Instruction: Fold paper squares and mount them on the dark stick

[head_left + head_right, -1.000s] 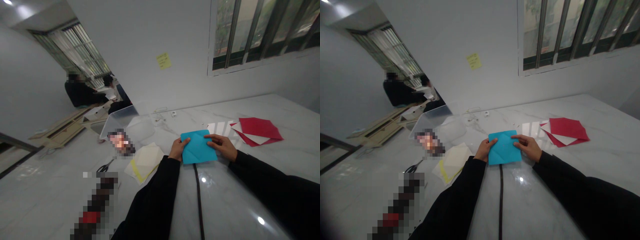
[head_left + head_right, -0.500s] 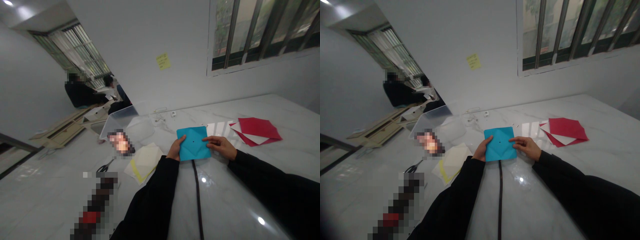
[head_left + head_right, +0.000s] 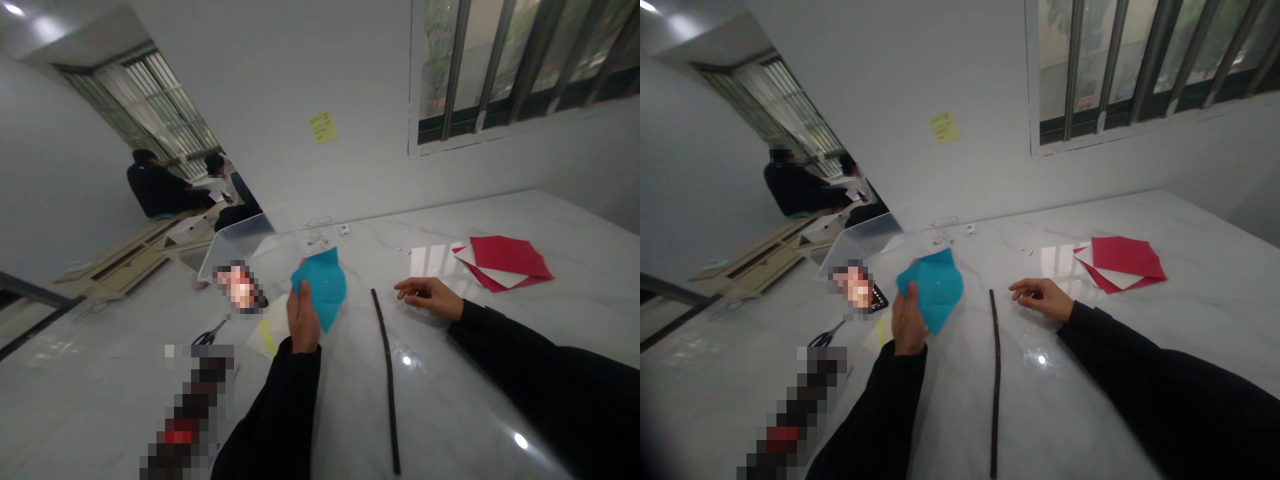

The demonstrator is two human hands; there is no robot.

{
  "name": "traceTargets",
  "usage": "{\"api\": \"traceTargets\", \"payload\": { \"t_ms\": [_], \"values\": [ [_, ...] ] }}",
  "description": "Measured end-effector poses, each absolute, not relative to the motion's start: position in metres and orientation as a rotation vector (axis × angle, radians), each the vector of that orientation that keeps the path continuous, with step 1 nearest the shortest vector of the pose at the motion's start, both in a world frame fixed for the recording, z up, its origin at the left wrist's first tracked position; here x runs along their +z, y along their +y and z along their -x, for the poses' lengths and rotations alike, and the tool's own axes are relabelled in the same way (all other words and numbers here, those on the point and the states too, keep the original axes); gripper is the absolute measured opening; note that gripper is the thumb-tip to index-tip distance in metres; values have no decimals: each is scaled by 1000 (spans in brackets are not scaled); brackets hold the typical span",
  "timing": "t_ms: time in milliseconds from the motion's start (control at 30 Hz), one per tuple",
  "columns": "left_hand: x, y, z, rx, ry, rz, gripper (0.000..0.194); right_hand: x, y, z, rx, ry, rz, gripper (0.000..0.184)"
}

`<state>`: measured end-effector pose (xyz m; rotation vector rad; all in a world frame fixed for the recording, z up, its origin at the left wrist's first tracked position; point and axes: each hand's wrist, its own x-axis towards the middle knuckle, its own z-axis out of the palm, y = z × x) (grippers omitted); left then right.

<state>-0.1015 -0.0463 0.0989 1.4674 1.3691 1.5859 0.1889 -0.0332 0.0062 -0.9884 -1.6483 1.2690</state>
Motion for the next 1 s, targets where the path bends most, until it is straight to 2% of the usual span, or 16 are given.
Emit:
{"api": "traceTargets", "payload": {
  "t_ms": [67,100,167,300,400,500,633,733,833,1000],
  "values": [
    [115,-59,124,1673,1506,-2092,49,6,-33,-189,1280,-1662,993,40],
    [118,-63,135,1577,1506,-2377,47,6,-32,-189,1289,-1660,994,40],
    [111,-64,154,1105,1552,-2723,49,5,-31,-189,1302,-1645,1001,39],
    [60,-52,177,335,1811,-2655,51,5,-31,-189,1300,-1652,1030,38],
    [30,-47,185,110,1879,-2509,58,3,-30,-190,1288,-1695,1037,36],
    [30,-49,182,163,1887,-2532,61,2,-32,-189,1239,-1729,1056,33],
    [57,-62,144,541,1814,-2673,57,2,-37,-184,922,-1727,1132,29],
    [75,-67,95,840,1488,-2742,39,4,-41,-179,587,-1815,1162,26],
    [74,-59,48,1026,1247,-2691,14,6,-41,-179,339,-1918,1144,27],
    [39,-37,14,1298,1256,-2407,37,12,-31,-212,17,-1969,1118,27]
  ]
}}
